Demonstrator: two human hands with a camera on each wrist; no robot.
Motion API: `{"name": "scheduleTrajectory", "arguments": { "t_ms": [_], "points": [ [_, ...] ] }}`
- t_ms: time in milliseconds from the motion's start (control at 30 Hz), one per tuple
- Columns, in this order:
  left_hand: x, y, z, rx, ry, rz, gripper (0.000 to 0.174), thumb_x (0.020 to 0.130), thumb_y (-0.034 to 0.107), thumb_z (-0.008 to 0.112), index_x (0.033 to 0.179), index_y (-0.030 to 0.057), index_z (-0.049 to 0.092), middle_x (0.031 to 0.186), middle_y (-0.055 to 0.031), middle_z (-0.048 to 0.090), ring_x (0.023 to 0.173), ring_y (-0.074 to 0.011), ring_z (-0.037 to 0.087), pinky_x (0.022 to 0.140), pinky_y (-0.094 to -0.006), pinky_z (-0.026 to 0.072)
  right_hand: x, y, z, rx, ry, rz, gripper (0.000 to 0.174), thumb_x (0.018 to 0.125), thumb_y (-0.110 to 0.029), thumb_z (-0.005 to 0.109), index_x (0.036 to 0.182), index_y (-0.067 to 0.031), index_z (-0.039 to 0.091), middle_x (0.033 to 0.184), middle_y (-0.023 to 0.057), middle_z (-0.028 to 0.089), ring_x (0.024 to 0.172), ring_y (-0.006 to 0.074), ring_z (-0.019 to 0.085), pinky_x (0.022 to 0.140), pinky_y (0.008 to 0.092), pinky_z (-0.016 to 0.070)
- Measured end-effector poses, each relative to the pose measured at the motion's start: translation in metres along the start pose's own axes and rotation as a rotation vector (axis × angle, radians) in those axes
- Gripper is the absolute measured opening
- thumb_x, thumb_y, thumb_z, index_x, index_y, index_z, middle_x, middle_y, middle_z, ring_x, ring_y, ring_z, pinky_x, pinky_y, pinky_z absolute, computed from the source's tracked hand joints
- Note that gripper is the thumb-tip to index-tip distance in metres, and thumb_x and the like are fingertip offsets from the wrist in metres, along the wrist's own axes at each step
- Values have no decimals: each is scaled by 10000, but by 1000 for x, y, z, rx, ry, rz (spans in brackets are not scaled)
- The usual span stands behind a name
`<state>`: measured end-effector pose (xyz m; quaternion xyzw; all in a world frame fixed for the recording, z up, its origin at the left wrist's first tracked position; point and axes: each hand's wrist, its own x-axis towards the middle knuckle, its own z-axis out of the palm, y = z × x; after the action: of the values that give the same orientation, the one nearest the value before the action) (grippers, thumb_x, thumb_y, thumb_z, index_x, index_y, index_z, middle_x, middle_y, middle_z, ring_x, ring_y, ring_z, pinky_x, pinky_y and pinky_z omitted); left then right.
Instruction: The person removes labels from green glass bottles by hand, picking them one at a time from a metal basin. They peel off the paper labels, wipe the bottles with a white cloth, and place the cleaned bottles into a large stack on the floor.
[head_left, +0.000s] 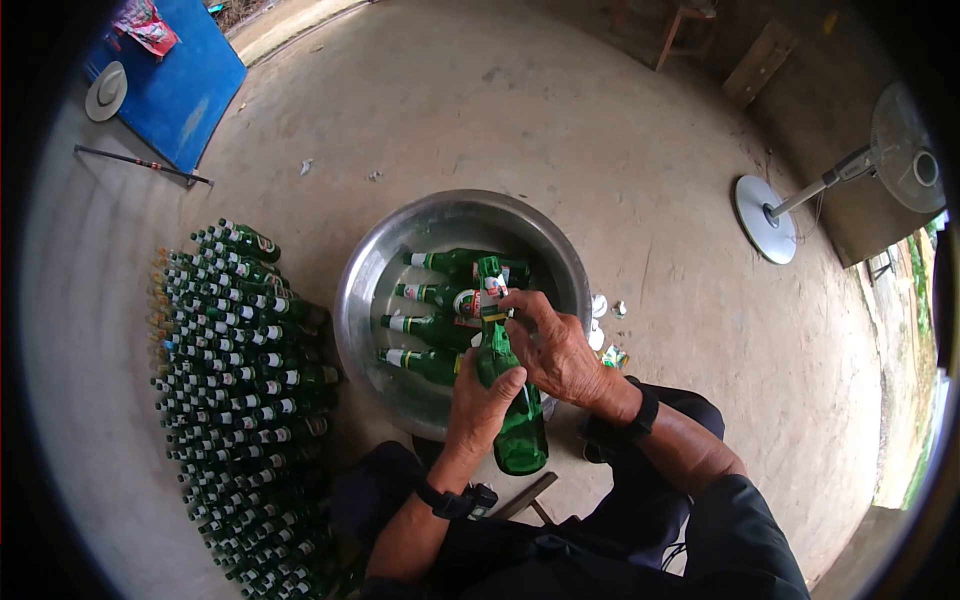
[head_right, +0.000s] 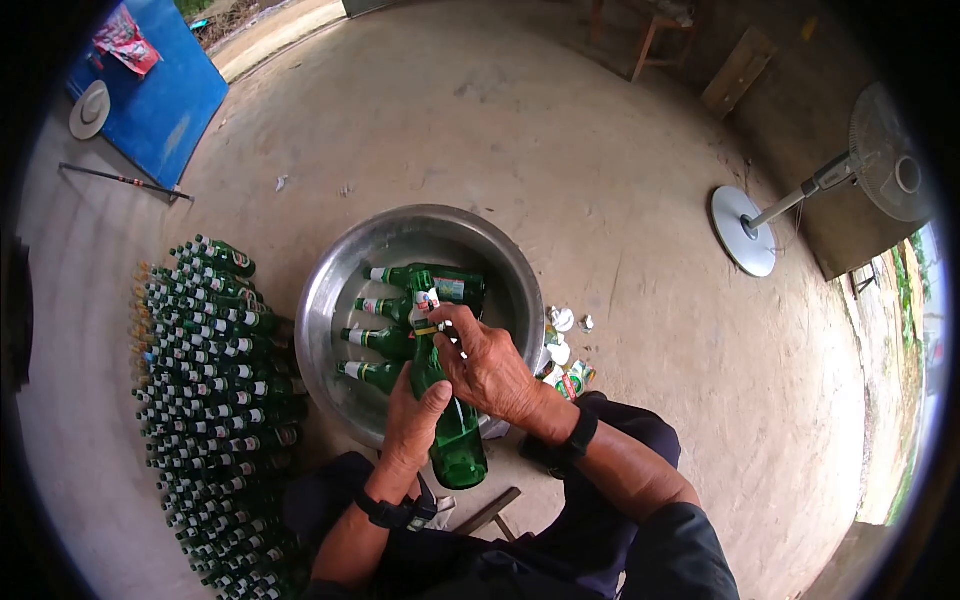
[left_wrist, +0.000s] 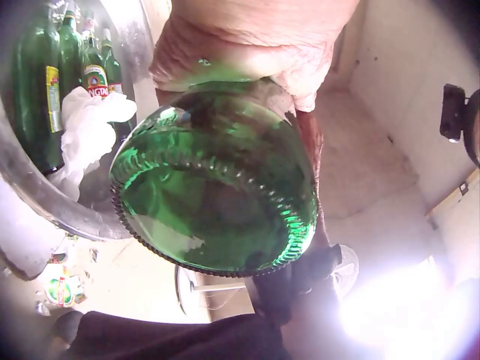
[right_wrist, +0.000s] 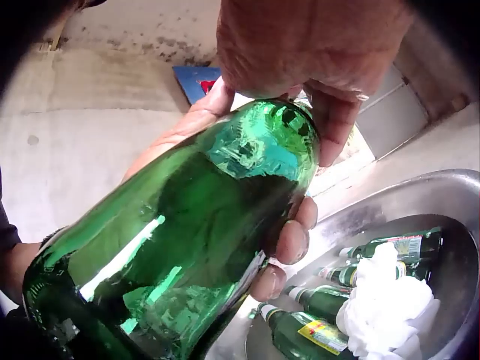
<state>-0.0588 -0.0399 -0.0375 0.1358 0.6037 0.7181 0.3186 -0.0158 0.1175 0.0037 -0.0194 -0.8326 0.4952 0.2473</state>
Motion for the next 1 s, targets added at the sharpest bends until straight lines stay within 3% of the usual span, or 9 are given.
{"name": "scheduleTrajectory", "arguments": {
  "t_ms": [133,300,433,567,667,800,867,900,1000],
  "points": [
    [0,1,-1,48,10,3,738,857,549,797,1237,-31,546,1078,-84,606,988,-176,558,894,-334,470,-4,5,4,-19,31,-14,288,933,39,610,1194,-6,496,884,203,668,717,399,700,607,443,548],
    [-1,-5,-3,150,27,39,819,842,605,777,1251,-61,530,1097,-151,600,1010,-239,568,921,-380,468,-4,9,6,-47,80,-106,222,930,44,637,1090,-15,494,977,200,665,731,414,693,579,437,545],
    [0,-9,-7,221,14,119,803,879,637,711,1240,-58,535,1103,-173,589,1019,-265,565,922,-400,458,-4,2,4,-56,60,-32,388,956,-1,633,1307,-19,470,880,202,674,704,417,700,573,455,557],
    [0,-11,-6,241,48,96,796,898,660,673,1224,-53,541,1074,-162,583,987,-269,561,890,-411,456,-5,8,5,-61,55,-86,270,955,8,622,1202,18,513,963,231,666,774,440,698,617,479,574],
    [-1,-1,-1,194,43,76,826,882,693,675,1219,-50,543,1060,-143,578,973,-248,551,878,-394,459,-7,11,6,-66,21,-67,209,958,22,624,1139,5,523,1187,253,675,918,474,700,709,455,602],
    [-1,-1,2,170,83,62,790,888,670,687,1207,-39,548,1061,-121,584,958,-224,548,877,-379,460,-9,8,5,-99,8,-5,207,944,30,631,1125,9,533,1189,257,674,915,472,702,707,447,602],
    [-3,-5,1,176,104,43,769,891,659,691,1201,-31,552,1055,-111,587,951,-214,549,873,-374,460,-9,8,4,-84,32,-110,239,928,36,610,1152,49,527,1110,293,641,864,489,678,698,482,589],
    [-3,-2,1,163,88,59,745,898,648,689,1198,-22,554,1045,-101,587,944,-204,544,866,-366,458,-11,11,5,-106,36,-87,281,915,45,637,1180,27,544,1135,246,687,907,451,718,729,422,601],
    [-2,2,-2,128,68,52,701,915,631,683,1197,1,559,1015,-74,581,932,-174,527,848,-340,450,-11,8,6,-28,45,-23,451,906,56,638,1342,41,522,1030,230,698,912,408,734,756,412,591]
  ]
}}
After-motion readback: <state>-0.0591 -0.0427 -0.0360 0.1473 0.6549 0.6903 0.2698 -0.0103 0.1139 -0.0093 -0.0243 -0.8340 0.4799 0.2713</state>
